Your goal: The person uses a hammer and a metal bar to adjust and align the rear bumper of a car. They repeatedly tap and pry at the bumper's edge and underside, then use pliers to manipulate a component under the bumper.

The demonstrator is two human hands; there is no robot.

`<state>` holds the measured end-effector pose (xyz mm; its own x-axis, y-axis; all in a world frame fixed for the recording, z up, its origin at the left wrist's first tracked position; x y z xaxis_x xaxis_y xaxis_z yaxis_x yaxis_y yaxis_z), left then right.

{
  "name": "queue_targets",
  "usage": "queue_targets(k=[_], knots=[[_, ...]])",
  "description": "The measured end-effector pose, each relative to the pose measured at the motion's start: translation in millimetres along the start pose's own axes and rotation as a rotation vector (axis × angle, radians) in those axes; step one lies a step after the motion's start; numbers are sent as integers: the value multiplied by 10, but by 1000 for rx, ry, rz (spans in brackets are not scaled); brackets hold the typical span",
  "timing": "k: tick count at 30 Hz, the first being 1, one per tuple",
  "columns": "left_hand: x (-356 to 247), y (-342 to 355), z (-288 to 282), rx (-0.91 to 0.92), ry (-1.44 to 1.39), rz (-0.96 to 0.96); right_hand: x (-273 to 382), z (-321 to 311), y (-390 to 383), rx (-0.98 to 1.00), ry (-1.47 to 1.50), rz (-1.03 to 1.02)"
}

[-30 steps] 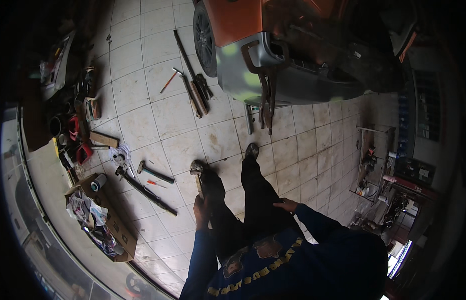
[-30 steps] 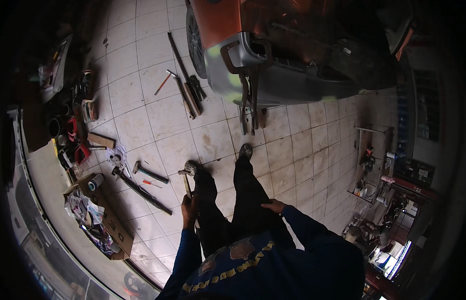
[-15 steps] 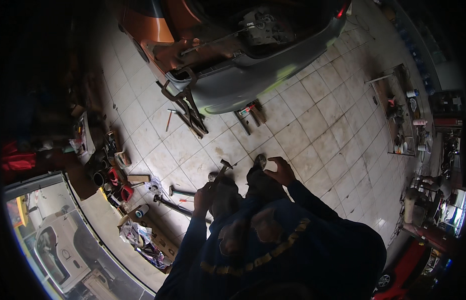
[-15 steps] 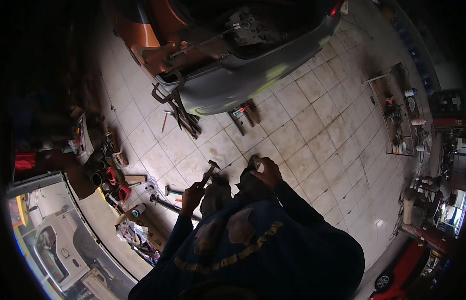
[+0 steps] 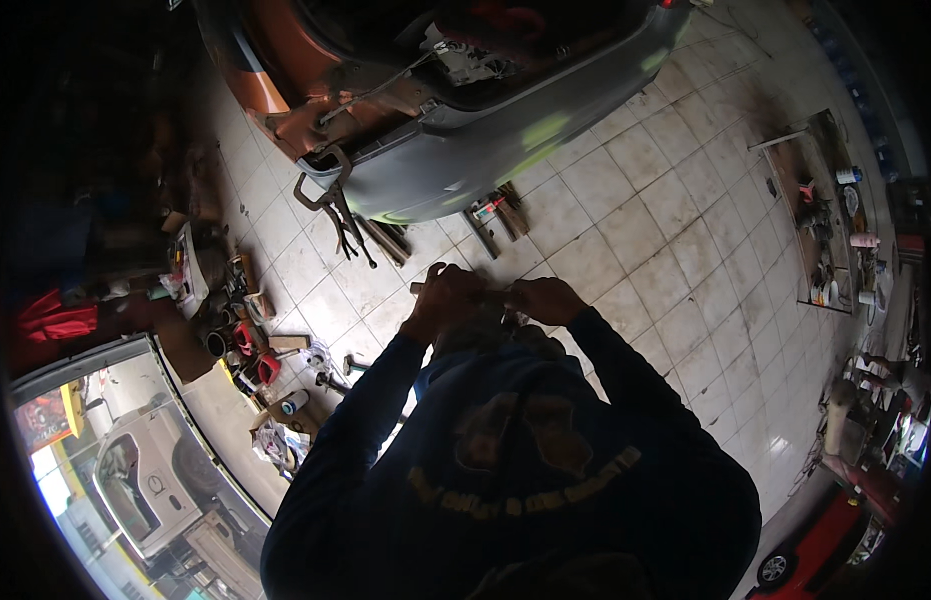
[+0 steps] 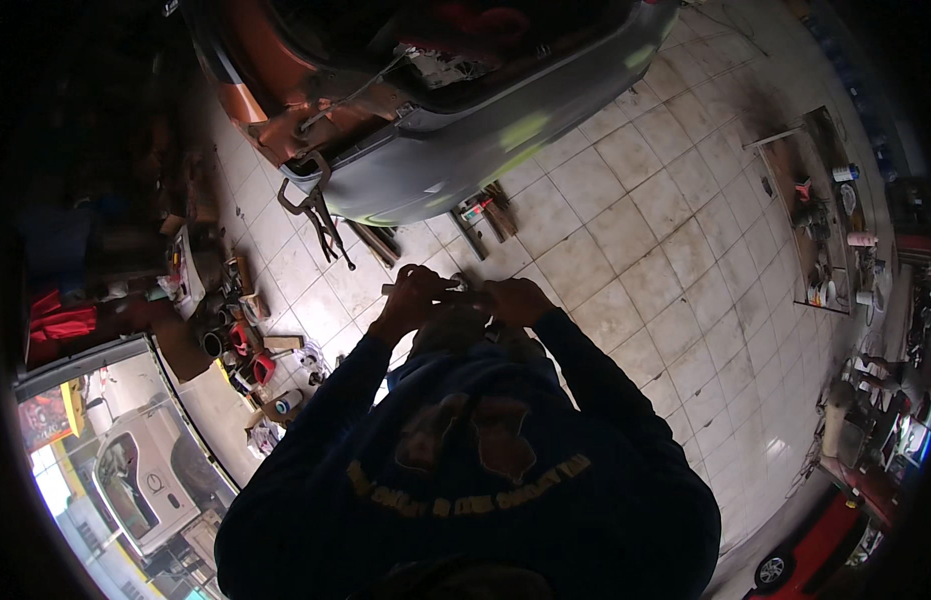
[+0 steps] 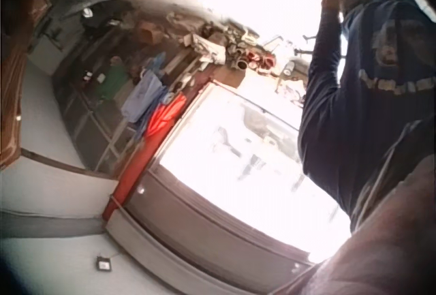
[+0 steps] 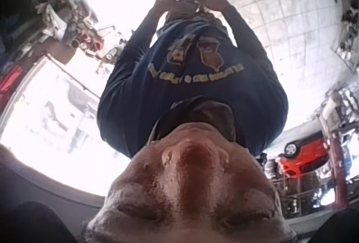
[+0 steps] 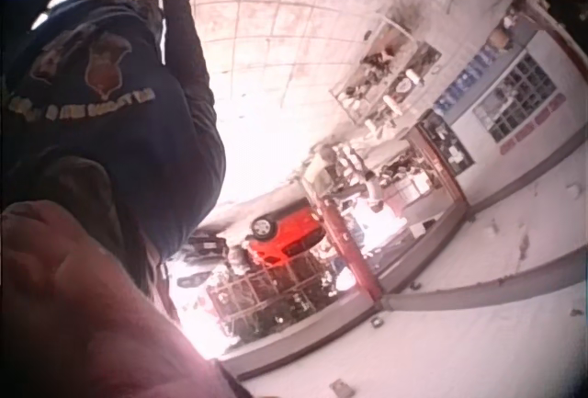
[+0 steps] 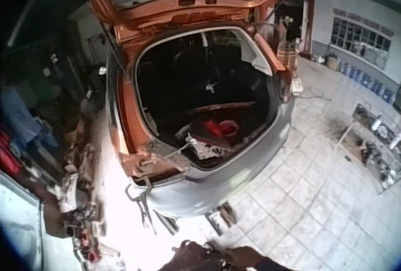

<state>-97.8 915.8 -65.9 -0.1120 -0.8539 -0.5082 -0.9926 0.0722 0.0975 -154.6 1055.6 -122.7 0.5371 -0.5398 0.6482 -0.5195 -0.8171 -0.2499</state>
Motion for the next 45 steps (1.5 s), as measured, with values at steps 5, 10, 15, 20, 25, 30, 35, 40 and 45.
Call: queue_targets(k=[5,10,15,20,25,30,35,40,45], knots=[[122,440,-426,-466,-132,-214,-900,-418,-24,-201,389,446],[850,354,266,-227,-351,-444,-1562,-1151,234,-676,312,492],[1484,-110,813,5,-253,-673,-1922,-1633,1173,-652,203,438],[1443,295,480,-252,-346,-810,-1758,-1433,1804,130,81,367],[1399,652,878,-403,-525,-1095,-2425,-1140,1765,411,26,220],[1117,-125,1921,-375,-272,-1082,-2797,-1009,1384,620,-131,306],[570,-471,2590,-529,-644,-1504,-3191,-1068,1234,677,-204,379],[159,-1340,2881,-725,-717,-1771,-3182,-816,1369,694,-222,393],[-521,-2139,3310,-829,-853,-1958,-2775,-545,1293,682,-299,475]])
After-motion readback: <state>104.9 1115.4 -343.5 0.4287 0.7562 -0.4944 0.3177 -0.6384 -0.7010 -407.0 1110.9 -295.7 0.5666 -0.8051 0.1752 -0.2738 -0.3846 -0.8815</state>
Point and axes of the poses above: each hand's wrist, its own y-axis towards the middle knuckle, its own z-axis out of the palm, x = y × z, the point moved 10 cm from there along y, towards the middle knuckle, and after that the axes turned 11 degrees about -x, right-handed, at the moved point
